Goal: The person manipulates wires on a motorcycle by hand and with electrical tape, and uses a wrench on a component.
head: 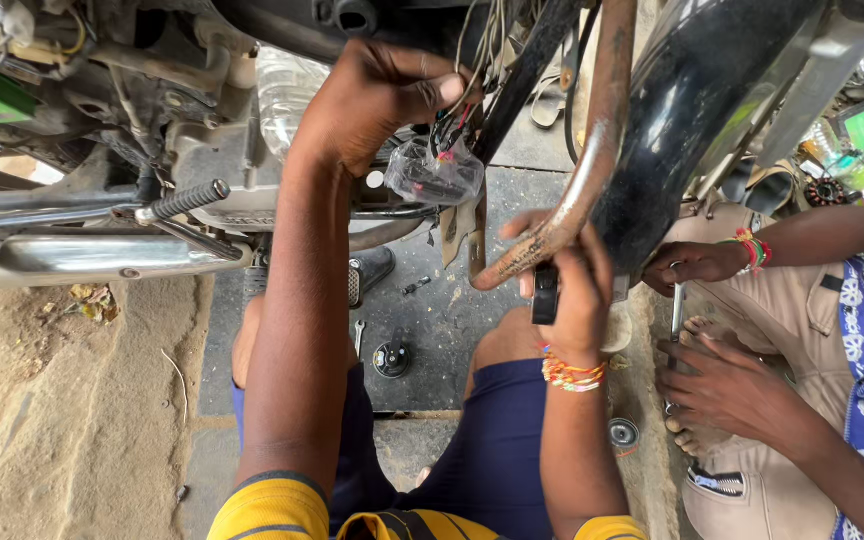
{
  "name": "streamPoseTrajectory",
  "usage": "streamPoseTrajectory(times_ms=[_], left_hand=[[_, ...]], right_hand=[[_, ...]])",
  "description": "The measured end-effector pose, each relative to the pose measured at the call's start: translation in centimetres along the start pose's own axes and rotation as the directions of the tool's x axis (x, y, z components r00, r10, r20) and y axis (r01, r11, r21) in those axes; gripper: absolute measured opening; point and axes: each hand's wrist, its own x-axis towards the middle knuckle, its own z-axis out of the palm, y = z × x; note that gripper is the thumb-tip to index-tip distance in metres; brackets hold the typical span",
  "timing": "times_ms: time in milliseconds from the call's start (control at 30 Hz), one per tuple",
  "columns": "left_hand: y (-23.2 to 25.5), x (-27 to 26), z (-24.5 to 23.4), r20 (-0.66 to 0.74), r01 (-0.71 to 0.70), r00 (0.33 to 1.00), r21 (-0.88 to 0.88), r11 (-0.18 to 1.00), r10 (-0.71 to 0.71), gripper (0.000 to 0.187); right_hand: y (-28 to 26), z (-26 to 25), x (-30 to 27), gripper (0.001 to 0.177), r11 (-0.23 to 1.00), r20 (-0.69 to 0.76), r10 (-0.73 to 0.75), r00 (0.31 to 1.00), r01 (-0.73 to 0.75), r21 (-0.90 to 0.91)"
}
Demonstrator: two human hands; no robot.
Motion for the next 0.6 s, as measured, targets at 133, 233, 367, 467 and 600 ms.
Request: streamPoseTrajectory(times_ms=[133, 233, 367, 467, 600], left_hand=[[-0.3, 0.8, -0.3, -0.009, 0.047, 0.999, -0.013, 0.999, -0.047, 0.022], [-0.4, 0.7, -0.3, 0.015, 0.000, 1.000, 0.025, 1.000, 0.000, 0.022], [0.0, 0.7, 0.7, -0.065, 0.085, 0.994, -0.041, 0.996, -0.088, 0.022], [0.1, 0.6, 1.4, -0.126, 0.069, 0.990, 0.000, 0.998, -0.068, 0.023], [-0.2, 0.4, 1.8, -0.131, 0.015, 0.991, 0.029, 0.999, -0.011, 0.024]], right_hand=[[1.5, -0.2, 0.3, 0.022, 0.997, 0.007, -0.011, 1.000, 0.011, 0.083], [2.4, -0.7, 0.0, 0.020, 0.992, -0.010, -0.027, 1.000, 0.028, 0.120], [2.6, -0.8, -0.3, 0.021, 0.980, -0.045, 0.006, 0.999, 0.003, 0.197], [2.9, -0.5, -0.4, 0.020, 0.982, -0.062, -0.015, 0.998, 0.027, 0.188], [3.7, -0.5, -1.0, 0.024, 0.977, -0.080, -0.063, 0.995, 0.078, 0.199]])
